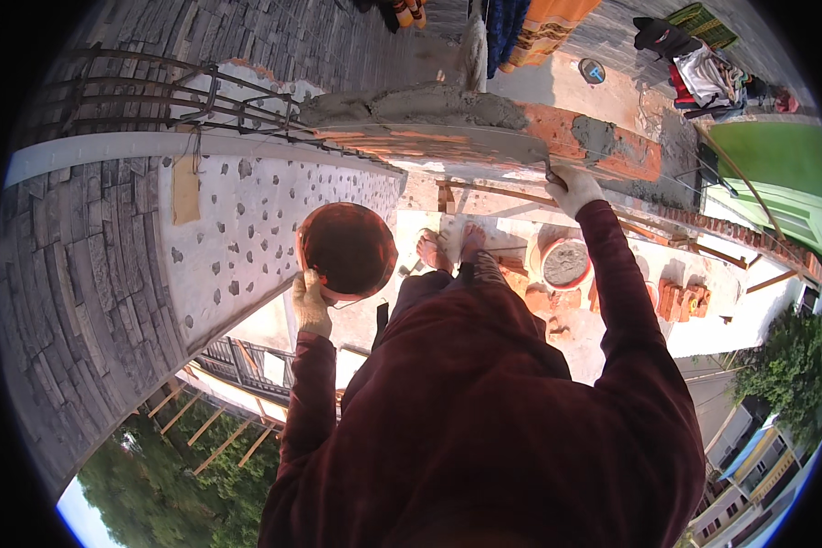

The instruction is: The person scoops mortar from a bucket using a trowel and applies it to a brick wall. They then pick up a brick, place it onto the mortar, and tap it into position. The person repeats this process, adding mortar and bricks to extend the wall.

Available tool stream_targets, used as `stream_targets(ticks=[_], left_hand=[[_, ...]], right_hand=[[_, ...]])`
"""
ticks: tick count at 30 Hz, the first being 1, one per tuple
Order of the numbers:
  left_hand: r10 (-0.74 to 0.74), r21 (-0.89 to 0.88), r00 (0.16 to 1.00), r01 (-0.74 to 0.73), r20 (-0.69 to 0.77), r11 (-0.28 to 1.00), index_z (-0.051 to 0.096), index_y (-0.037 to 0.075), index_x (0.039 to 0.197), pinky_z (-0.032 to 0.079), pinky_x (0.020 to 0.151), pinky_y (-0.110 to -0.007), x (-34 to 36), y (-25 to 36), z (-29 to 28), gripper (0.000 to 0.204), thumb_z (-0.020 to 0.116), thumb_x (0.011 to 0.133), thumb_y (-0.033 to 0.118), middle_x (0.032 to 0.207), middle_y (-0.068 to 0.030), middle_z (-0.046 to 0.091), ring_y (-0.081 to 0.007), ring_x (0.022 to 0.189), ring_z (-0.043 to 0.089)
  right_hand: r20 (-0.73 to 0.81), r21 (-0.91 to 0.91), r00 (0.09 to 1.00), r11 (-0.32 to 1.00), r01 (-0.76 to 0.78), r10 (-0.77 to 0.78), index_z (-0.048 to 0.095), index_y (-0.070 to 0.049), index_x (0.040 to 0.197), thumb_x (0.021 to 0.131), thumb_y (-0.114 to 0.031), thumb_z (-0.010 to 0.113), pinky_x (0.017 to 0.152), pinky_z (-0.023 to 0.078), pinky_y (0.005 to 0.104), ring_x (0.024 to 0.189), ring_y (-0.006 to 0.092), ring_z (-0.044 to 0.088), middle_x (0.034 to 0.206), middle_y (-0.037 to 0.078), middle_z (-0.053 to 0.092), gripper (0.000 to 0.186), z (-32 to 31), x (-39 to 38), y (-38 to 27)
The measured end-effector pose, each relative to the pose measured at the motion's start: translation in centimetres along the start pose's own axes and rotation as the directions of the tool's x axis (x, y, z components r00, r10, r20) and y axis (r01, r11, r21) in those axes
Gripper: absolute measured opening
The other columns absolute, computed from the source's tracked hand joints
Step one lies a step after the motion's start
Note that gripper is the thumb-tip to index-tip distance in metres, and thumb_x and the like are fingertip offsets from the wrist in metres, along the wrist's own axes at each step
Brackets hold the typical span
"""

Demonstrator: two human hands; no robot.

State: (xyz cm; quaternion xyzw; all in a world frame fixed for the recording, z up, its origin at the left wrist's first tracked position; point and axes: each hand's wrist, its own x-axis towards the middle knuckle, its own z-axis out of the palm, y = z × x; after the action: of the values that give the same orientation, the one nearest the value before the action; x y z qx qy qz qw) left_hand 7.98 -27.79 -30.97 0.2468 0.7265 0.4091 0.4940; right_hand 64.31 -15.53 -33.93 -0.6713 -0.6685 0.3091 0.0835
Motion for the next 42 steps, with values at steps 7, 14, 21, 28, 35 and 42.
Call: stream_targets(ticks=[7,14,21,28,35,42], left_hand=[[-0.045,-0.043,0.999,0.046,0.026,0.998,0.059,0.009,0.093,0.046,0.05,-0.027,1.5,-0.5,2.2,0.028,0.064,0.103,0.035,0.069,0.0013,0.057,-0.0086,0.055,0.053],[0.006,-0.125,1.0,-0.003,0.024,0.992,0.058,0.012,0.084,0.041,0.046,-0.025,2.2,0.6,6.2,0.024,0.075,0.095,0.025,0.063,0.0034,0.055,-0.0078,0.048,0.05],[-0.001,-0.127,0.999,0.007,0.043,0.992,0.056,0.013,0.081,0.04,0.047,-0.024,1.1,1.0,5.9,0.024,0.075,0.092,0.021,0.065,0.005,0.052,-0.0063,0.051,0.048],[0.003,-0.121,1.0,0.0,0.021,0.993,0.062,0.01,0.086,0.041,0.047,-0.025,-0.1,2.0,5.6,0.018,0.074,0.093,0.021,0.068,0.0035,0.056,-0.0071,0.052,0.05],[0.049,-0.032,0.996,-0.047,0.071,0.998,0.062,0.012,0.087,0.038,0.051,-0.023,1.7,1.3,4.2,0.017,0.075,0.093,0.023,0.074,0.0071,0.054,-0.0041,0.059,0.047],[0.148,0.004,0.982,-0.15,0.115,0.989,0.059,0.007,0.082,0.032,0.049,-0.022,1.5,5.8,3.9,0.029,0.066,0.101,0.028,0.067,0.0066,0.049,-0.0035,0.055,0.041]], right_hand=[[-0.087,-0.373,0.993,0.921,-0.107,0.081,0.063,-0.008,0.118,0.085,-0.02,0.073,0.081,0.054,0.0491,0.097,0.0406,0.067,0.105,0.017,0.066,0.037,-10.5,-10.7,0.8],[-0.122,-0.534,0.986,0.845,0.034,-0.117,0.056,-0.006,0.12,0.088,-0.015,0.068,0.077,0.06,0.0455,0.095,0.0366,0.07,0.107,0.018,0.064,0.036,-8.3,-0.7,-16.4],[0.038,-0.613,0.977,0.767,0.187,-0.208,0.062,0.006,0.121,0.094,-0.012,0.058,0.075,0.061,0.0473,0.102,0.037,0.072,0.113,0.025,0.069,0.033,3.2,18.8,-26.9],[0.098,-0.73,0.995,0.678,0.085,-0.018,0.071,0.005,0.115,0.095,-0.012,0.057,0.069,0.057,0.0595,0.105,0.0399,0.071,0.116,0.028,0.069,0.03,1.5,15.6,-18.7],[0.017,-0.705,0.996,0.707,-0.047,0.084,0.07,0.004,0.116,0.095,-0.012,0.06,0.079,0.061,0.0465,0.1,0.0373,0.074,0.111,0.024,0.071,0.028,-5.0,7.8,-10.8],[-0.08,-0.436,0.995,0.896,-0.091,0.062,0.058,-0.003,0.108,0.091,-0.016,0.059,0.081,0.055,0.0527,0.096,0.0406,0.069,0.101,0.022,0.07,0.021,-14.2,-3.3,-9.2]])
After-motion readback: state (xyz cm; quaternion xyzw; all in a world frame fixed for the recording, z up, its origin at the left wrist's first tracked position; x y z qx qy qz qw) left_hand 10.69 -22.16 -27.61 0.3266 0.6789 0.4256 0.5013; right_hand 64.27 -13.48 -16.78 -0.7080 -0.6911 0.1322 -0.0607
